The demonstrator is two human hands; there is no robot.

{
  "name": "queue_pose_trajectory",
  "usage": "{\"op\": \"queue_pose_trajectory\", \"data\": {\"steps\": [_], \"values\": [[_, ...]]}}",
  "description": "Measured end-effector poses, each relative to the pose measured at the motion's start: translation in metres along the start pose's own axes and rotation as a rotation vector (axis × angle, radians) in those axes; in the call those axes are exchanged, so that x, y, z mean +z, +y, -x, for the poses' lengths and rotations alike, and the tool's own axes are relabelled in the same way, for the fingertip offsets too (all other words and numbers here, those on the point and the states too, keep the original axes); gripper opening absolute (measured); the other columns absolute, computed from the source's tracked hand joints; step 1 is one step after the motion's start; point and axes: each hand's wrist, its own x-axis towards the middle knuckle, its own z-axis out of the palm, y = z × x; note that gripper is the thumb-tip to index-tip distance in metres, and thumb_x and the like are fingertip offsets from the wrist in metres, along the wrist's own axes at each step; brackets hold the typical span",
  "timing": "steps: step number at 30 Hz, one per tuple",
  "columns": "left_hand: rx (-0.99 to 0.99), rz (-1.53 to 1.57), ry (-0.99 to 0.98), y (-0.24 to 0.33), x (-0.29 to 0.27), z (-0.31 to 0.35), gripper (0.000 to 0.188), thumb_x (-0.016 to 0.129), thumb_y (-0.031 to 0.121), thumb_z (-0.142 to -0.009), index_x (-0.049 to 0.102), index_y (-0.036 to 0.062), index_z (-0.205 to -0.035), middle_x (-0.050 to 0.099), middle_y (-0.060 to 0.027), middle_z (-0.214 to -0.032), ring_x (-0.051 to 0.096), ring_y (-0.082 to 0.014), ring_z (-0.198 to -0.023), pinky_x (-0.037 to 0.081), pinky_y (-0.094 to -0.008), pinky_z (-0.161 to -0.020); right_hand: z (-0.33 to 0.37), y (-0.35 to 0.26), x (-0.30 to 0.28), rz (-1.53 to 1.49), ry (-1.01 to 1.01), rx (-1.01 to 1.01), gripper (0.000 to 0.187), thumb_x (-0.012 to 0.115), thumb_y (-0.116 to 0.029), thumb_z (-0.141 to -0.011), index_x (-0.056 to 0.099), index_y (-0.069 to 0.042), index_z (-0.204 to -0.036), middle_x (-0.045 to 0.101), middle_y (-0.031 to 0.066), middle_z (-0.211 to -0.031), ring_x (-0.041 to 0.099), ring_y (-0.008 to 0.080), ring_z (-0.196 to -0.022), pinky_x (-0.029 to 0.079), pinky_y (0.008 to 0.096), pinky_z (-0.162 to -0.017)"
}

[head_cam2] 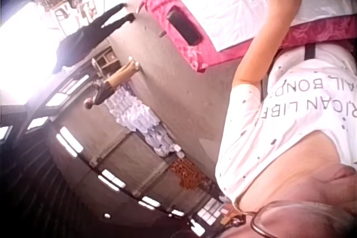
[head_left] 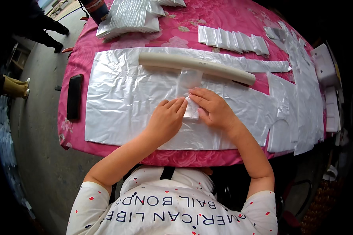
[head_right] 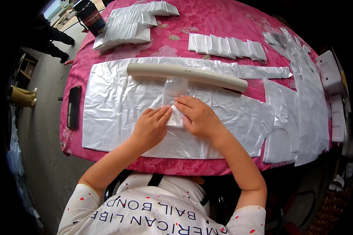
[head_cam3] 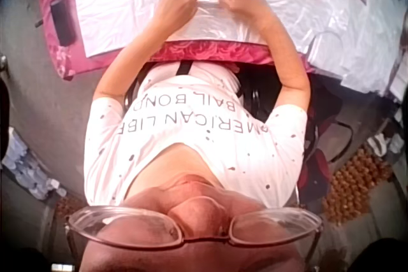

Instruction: The person unrolls a roll of clear plastic sheeting on a pink tablecloth, tears off a piece, folds it, and places it on a stack. This process is repeated multiple times.

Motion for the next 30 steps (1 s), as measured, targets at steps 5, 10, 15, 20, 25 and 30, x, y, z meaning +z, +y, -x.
{"op": "queue_pose_trajectory", "data": {"steps": [5, 10, 15, 20, 25, 30], "values": [[0.084, 0.161, -0.034, -0.007, -0.004, 0.009, 0.042, 0.061, 0.007, -0.074, 0.053, -0.0001, -0.114, 0.060, -0.0131, -0.112, 0.059, -0.0228, -0.099, 0.045, -0.0356, -0.082, 0.000, 0.006, 0.003, -0.060, 0.025, -0.032, 0.034, 0.062, 0.000, -0.065, 0.063, -0.003, -0.099, 0.062, 0.0086, -0.101, 0.058, 0.0260, -0.094, 0.047, 0.0358, -0.082], [0.278, 0.191, 0.040, 0.003, -0.017, 0.039, 0.049, 0.061, 0.005, -0.068, 0.053, 0.0000, -0.116, 0.058, -0.0119, -0.116, 0.058, -0.0220, -0.103, 0.045, -0.0363, -0.085, 0.023, -0.025, 0.014, 0.030, 0.060, -0.167, 0.023, 0.061, -0.005, -0.068, 0.065, -0.005, -0.090, 0.064, 0.0051, -0.091, 0.060, 0.0219, -0.085, 0.048, 0.0331, -0.075], [0.172, 0.207, -0.043, 0.004, -0.019, 0.048, 0.056, 0.058, 0.002, -0.061, 0.053, 0.0015, -0.117, 0.058, -0.0110, -0.115, 0.058, -0.0217, -0.102, 0.044, -0.0350, -0.083, 0.035, -0.041, 0.018, 0.049, 0.112, -0.152, 0.024, 0.062, -0.006, -0.068, 0.066, -0.006, -0.092, 0.064, 0.0047, -0.091, 0.060, 0.0216, -0.081, 0.048, 0.0320, -0.073], [0.114, 0.264, 0.015, 0.004, -0.019, 0.046, 0.054, 0.057, 0.000, -0.061, 0.055, 0.0042, -0.115, 0.062, -0.0087, -0.109, 0.060, -0.0204, -0.096, 0.043, -0.0333, -0.078, 0.042, -0.038, 0.017, 0.050, 0.108, -0.068, 0.024, 0.061, -0.008, -0.070, 0.066, -0.008, -0.093, 0.062, 0.0040, -0.091, 0.059, 0.0211, -0.084, 0.048, 0.0326, -0.073], [0.091, 0.270, 0.065, 0.004, -0.014, 0.045, 0.050, 0.058, 0.000, -0.064, 0.057, 0.0060, -0.113, 0.064, -0.0068, -0.104, 0.061, -0.0200, -0.091, 0.043, -0.0336, -0.076, 0.041, -0.039, 0.016, 0.056, 0.139, -0.061, 0.025, 0.061, -0.007, -0.069, 0.067, -0.008, -0.093, 0.063, 0.0026, -0.089, 0.059, 0.0200, -0.079, 0.048, 0.0310, -0.070], [0.079, 0.248, 0.044, 0.003, -0.014, 0.042, 0.047, 0.060, 0.002, -0.065, 0.058, 0.0067, -0.112, 0.064, -0.0061, -0.103, 0.060, -0.0189, -0.094, 0.043, -0.0326, -0.077, 0.043, -0.035, 0.018, 0.070, 0.188, -0.048, 0.025, 0.061, -0.007, -0.069, 0.067, -0.007, -0.093, 0.065, 0.0017, -0.087, 0.060, 0.0193, -0.074, 0.048, 0.0297, -0.065]]}}
